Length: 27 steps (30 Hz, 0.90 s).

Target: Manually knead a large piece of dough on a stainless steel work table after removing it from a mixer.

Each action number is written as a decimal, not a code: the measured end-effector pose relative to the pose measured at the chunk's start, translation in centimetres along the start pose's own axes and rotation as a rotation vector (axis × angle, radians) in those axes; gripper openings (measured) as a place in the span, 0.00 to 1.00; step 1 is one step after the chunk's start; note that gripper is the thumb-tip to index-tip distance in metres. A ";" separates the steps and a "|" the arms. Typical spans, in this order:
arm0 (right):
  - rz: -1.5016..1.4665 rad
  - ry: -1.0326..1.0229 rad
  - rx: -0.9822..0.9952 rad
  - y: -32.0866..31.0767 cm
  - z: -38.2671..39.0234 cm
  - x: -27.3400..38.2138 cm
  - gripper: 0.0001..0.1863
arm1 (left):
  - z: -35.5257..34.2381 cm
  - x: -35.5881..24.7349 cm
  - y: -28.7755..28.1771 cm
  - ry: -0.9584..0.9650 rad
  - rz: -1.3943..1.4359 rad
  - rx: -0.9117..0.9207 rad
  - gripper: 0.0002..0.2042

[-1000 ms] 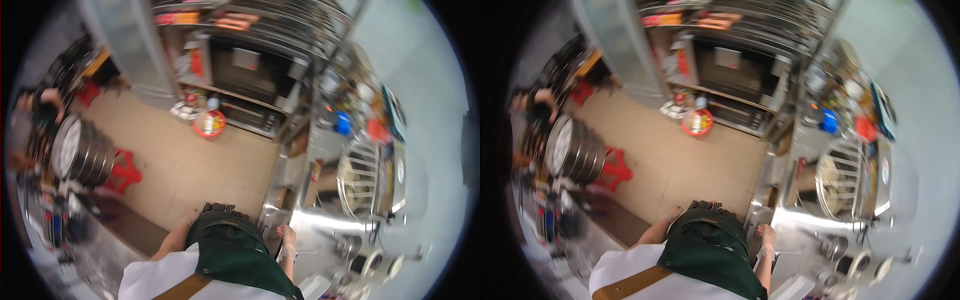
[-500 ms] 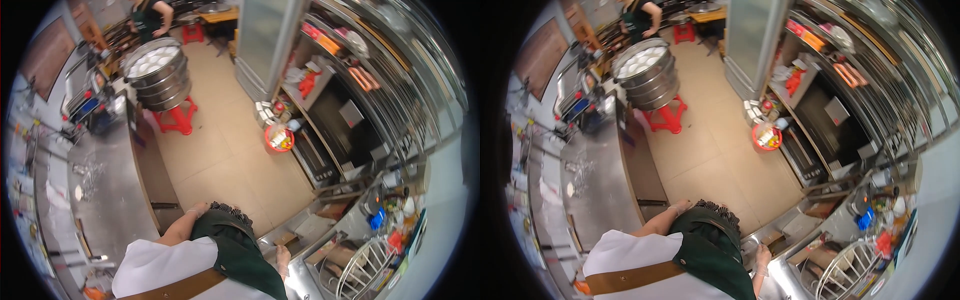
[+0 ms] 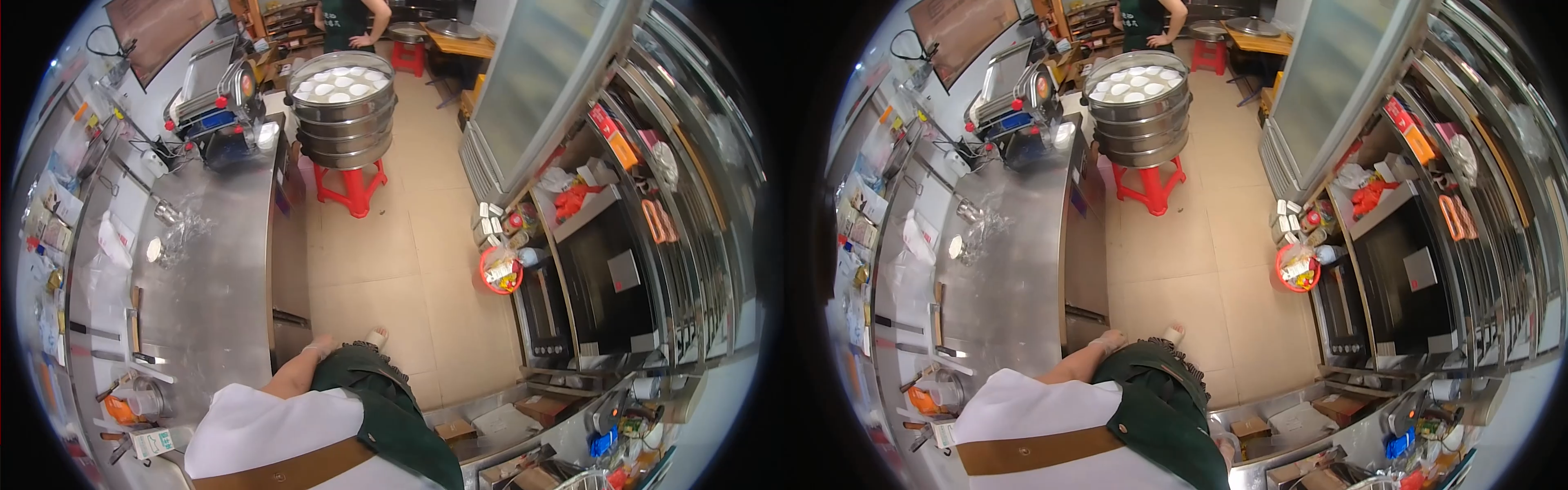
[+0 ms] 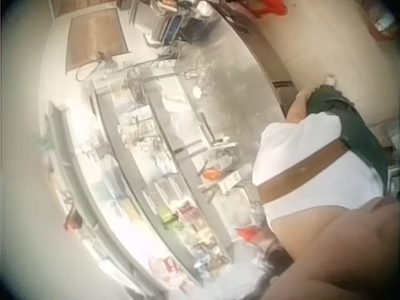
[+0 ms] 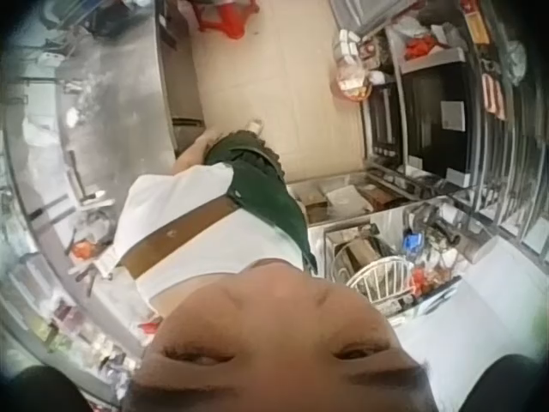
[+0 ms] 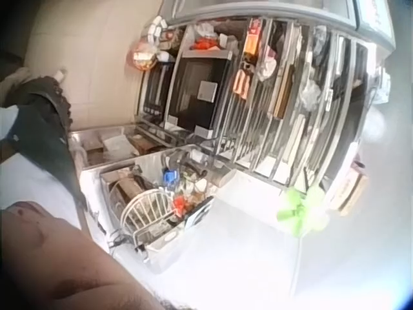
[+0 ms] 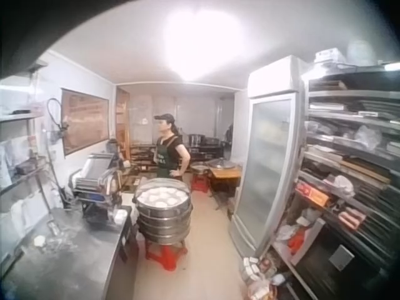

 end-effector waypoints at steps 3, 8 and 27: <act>0.028 -0.025 -0.003 1.6 -0.6 4.4 0.19 | -2.4 -0.5 -1.1 0.085 -0.028 -0.009 0.22; 0.084 -0.123 0.009 5.2 -1.1 13.3 0.18 | -7.5 -1.8 -3.6 0.119 0.175 -0.072 0.21; 0.541 -0.361 0.183 18.0 -6.3 43.2 0.16 | -3.5 8.5 -2.7 -0.631 0.508 -0.309 0.23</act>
Point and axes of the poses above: each hand's wrist, its own z-axis away from the middle knuckle, its own y-axis out of the palm, x = y × z, the point moved 2 cm from there along -z, towards the middle knuckle, and after that the axes turned 10 degrees about -x, right-handed, at the moved point
